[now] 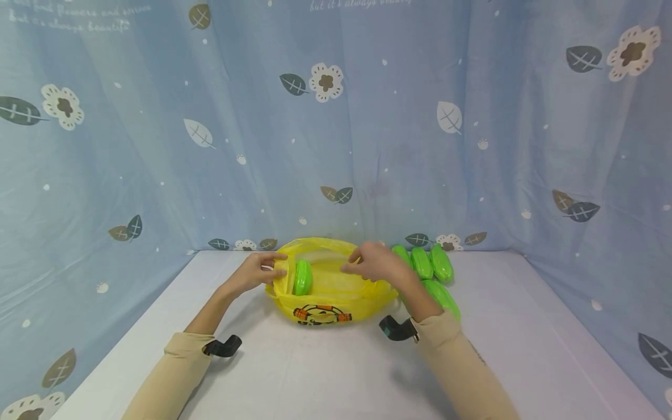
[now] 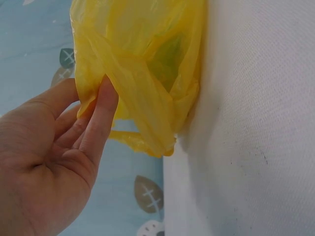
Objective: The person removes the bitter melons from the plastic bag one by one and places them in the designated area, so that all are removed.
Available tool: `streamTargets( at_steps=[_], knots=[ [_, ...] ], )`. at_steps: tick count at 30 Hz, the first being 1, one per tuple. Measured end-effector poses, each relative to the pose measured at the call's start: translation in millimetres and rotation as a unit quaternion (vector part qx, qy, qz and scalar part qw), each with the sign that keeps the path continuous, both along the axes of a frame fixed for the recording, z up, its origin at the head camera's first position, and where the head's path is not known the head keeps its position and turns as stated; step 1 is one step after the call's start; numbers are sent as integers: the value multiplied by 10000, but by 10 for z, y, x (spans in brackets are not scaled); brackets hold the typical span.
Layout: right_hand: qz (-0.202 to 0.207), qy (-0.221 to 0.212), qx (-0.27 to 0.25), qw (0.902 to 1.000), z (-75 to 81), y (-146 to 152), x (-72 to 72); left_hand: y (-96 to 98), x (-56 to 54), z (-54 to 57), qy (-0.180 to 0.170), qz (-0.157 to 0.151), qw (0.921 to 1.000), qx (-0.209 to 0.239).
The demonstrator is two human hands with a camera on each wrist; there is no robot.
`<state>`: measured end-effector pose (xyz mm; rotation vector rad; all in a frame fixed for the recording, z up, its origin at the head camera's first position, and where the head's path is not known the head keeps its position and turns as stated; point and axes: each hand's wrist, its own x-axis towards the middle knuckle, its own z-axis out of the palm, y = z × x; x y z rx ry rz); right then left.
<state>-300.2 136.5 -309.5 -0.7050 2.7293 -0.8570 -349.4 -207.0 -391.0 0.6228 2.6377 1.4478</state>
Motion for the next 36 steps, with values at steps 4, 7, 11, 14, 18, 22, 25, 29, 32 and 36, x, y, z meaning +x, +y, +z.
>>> streamTargets(
  at_steps=[4, 7, 11, 14, 18, 22, 25, 29, 32, 36],
  knots=[
    [-20, 96, 74, 9999, -21, -48, -6, -6, 0, -2, -10, -22, 10000, 16],
    [-40, 125, 128, 9998, -33, -89, -14, -7, -3, -6, -26, -27, 10000, 25],
    [-10, 102, 141, 9998, -34, -145, -19, -7, -7, -10, -34, -21, 10000, 31],
    [11, 57, 112, 9999, -39, -187, -20, -5, -8, -9, -22, -31, 10000, 8],
    [30, -2, 63, 10000, -67, -250, -33, -3, 0, -6, 39, -82, 10000, 7],
    [28, -15, 57, 10000, -123, -317, -61, 21, 37, 22, 33, -113, 9999, 30],
    [38, -24, 44, 10000, -165, -357, -78, 29, 38, 25, -12, -70, 10000, 30],
    [50, -43, 35, 10000, -180, -393, -81, 12, 9, 3, 36, -43, 10000, 2],
    [17, -113, 36, 9999, -194, -420, -85, 8, 9, 3, 79, -48, 10000, -25],
    [-10, -240, 49, 9997, -240, -456, -99, 9, 7, -3, 24, 8, 10000, -25]
  ],
)
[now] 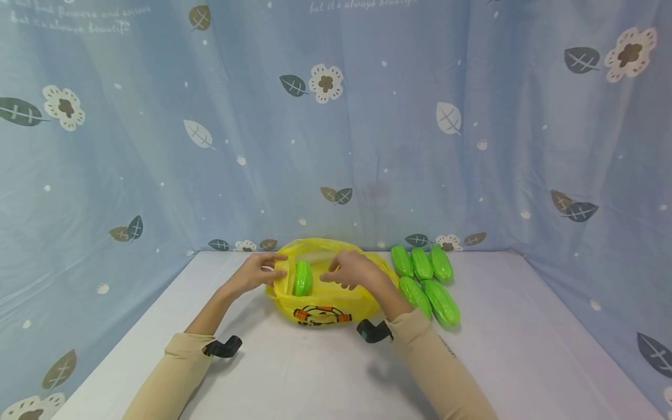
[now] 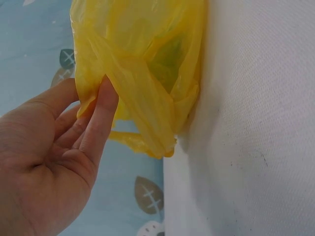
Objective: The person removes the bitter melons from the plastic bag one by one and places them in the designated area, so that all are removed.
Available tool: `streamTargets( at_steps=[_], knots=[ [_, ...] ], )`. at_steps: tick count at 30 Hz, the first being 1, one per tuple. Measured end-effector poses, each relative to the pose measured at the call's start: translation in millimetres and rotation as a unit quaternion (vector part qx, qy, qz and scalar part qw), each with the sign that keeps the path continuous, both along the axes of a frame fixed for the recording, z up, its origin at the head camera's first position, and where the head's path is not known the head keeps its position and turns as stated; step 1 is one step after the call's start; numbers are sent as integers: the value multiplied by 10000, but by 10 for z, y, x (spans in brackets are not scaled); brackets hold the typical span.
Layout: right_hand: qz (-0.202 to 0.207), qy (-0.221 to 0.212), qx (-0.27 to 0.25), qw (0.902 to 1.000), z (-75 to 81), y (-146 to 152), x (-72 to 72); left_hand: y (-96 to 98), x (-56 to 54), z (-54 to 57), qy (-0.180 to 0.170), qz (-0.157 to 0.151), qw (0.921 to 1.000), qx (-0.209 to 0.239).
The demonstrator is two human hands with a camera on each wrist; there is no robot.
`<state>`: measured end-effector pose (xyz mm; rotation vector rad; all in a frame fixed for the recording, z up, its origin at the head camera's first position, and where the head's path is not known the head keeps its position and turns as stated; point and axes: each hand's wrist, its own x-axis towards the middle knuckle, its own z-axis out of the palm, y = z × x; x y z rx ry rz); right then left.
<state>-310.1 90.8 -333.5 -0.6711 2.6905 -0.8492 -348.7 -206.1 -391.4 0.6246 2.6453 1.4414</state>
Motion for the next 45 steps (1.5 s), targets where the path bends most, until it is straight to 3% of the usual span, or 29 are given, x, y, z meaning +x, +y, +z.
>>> streamTargets(
  at_steps=[12, 34, 45],
  knots=[
    [5, -217, 76, 9997, -44, -102, 15, 1, -1, -11, 73, -42, 10000, 1],
    [30, -91, 343, 9994, -131, -317, -3, -4, -27, -19, 23, 16, 10000, -43],
    [-36, -82, 203, 9998, -156, -386, -83, 2, -38, -29, -1, -16, 10000, 16]
  ],
)
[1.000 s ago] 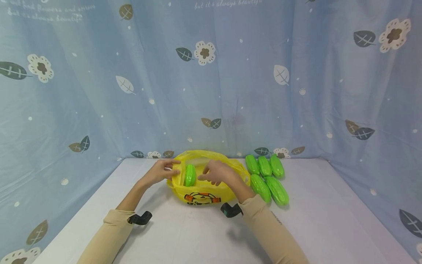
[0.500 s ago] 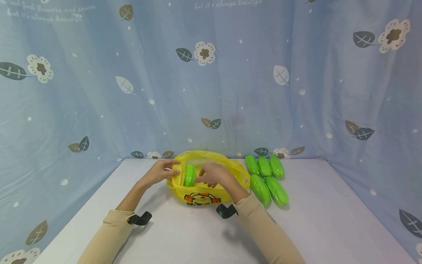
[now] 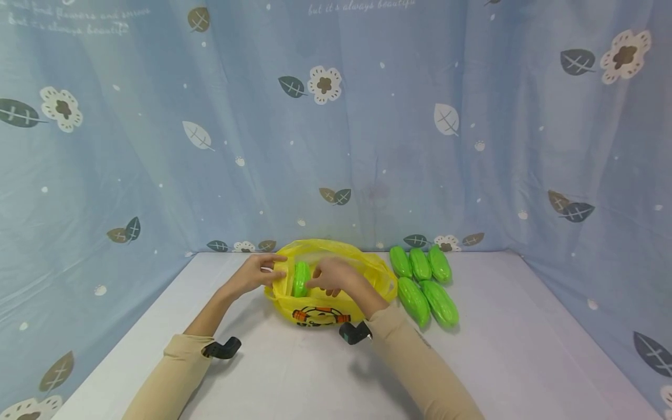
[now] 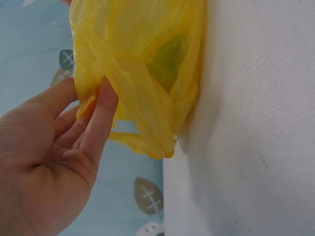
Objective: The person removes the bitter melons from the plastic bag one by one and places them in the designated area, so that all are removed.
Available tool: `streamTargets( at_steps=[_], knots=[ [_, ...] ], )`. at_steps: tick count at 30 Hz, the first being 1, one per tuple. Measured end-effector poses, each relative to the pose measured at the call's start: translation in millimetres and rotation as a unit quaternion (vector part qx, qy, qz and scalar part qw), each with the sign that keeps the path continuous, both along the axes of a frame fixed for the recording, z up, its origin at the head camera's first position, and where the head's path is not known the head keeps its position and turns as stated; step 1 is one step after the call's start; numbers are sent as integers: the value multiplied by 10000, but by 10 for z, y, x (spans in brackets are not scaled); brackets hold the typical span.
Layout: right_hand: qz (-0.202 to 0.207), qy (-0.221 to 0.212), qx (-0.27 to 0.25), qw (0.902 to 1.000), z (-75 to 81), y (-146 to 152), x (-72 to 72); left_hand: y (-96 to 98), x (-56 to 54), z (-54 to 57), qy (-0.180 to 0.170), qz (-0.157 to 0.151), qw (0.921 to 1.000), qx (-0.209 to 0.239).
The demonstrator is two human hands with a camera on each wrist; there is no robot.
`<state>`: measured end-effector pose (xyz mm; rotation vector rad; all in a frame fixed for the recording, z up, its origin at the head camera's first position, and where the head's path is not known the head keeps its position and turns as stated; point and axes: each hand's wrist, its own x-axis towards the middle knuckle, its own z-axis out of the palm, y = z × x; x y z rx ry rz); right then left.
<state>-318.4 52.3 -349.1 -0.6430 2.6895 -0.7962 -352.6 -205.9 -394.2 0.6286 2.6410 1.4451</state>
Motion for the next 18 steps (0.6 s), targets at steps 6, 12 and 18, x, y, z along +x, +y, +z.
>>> streamTargets(
  at_steps=[6, 12, 18],
  knots=[
    [-36, -101, -61, 9999, 9, -34, -80, -7, 4, -1, 6, -11, 10000, -29],
    [-134, -200, -97, 9997, 32, -61, -141, -6, 9, 7, -13, -4, 10000, -43],
    [-274, -420, -241, 9985, 41, -90, -203, -7, 10, 16, 29, -15, 10000, -48]
  ],
)
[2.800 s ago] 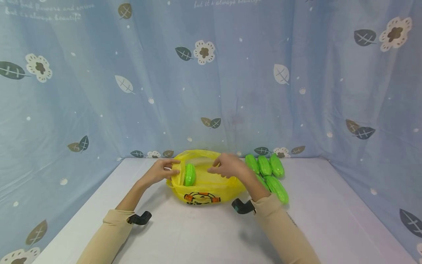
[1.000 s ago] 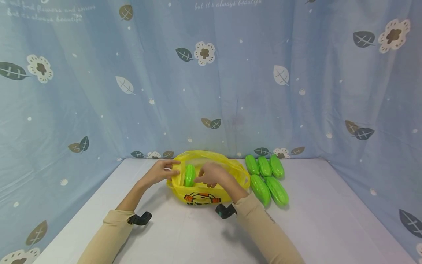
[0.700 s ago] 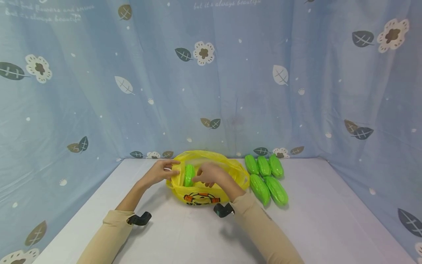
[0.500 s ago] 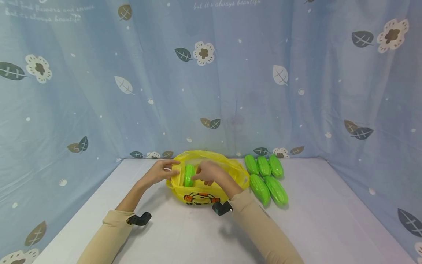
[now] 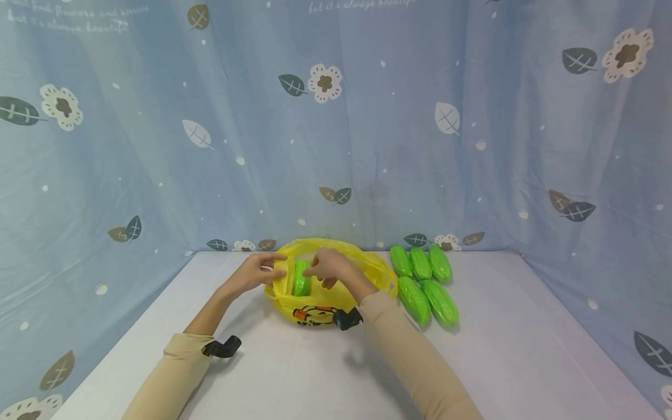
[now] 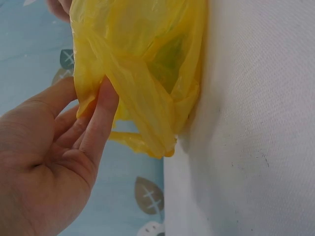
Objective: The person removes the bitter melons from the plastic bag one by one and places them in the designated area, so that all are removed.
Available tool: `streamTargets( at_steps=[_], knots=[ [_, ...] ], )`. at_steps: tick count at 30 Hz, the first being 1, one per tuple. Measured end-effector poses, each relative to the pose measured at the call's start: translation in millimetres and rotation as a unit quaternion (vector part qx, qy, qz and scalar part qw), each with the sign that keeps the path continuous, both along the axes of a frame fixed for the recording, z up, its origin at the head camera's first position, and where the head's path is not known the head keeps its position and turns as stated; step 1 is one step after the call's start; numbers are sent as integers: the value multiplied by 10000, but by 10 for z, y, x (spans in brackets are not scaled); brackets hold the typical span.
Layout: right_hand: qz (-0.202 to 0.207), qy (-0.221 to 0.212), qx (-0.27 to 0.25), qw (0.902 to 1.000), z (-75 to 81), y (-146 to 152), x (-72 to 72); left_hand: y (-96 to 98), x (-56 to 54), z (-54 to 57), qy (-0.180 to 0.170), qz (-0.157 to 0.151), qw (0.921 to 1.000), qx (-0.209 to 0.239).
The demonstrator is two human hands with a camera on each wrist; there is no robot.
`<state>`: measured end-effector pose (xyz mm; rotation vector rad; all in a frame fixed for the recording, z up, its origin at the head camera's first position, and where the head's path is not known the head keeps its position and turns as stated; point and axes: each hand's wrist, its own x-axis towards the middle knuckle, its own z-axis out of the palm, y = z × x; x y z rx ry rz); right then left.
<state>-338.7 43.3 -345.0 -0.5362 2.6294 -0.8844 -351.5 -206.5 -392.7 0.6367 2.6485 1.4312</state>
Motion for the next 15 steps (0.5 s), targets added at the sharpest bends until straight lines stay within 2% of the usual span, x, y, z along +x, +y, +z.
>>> streamTargets(
  at_steps=[15],
  knots=[
    [-195, -339, -120, 9992, -62, -98, -147, 14, 0, -4, 13, -2, 10000, -74]
  ],
)
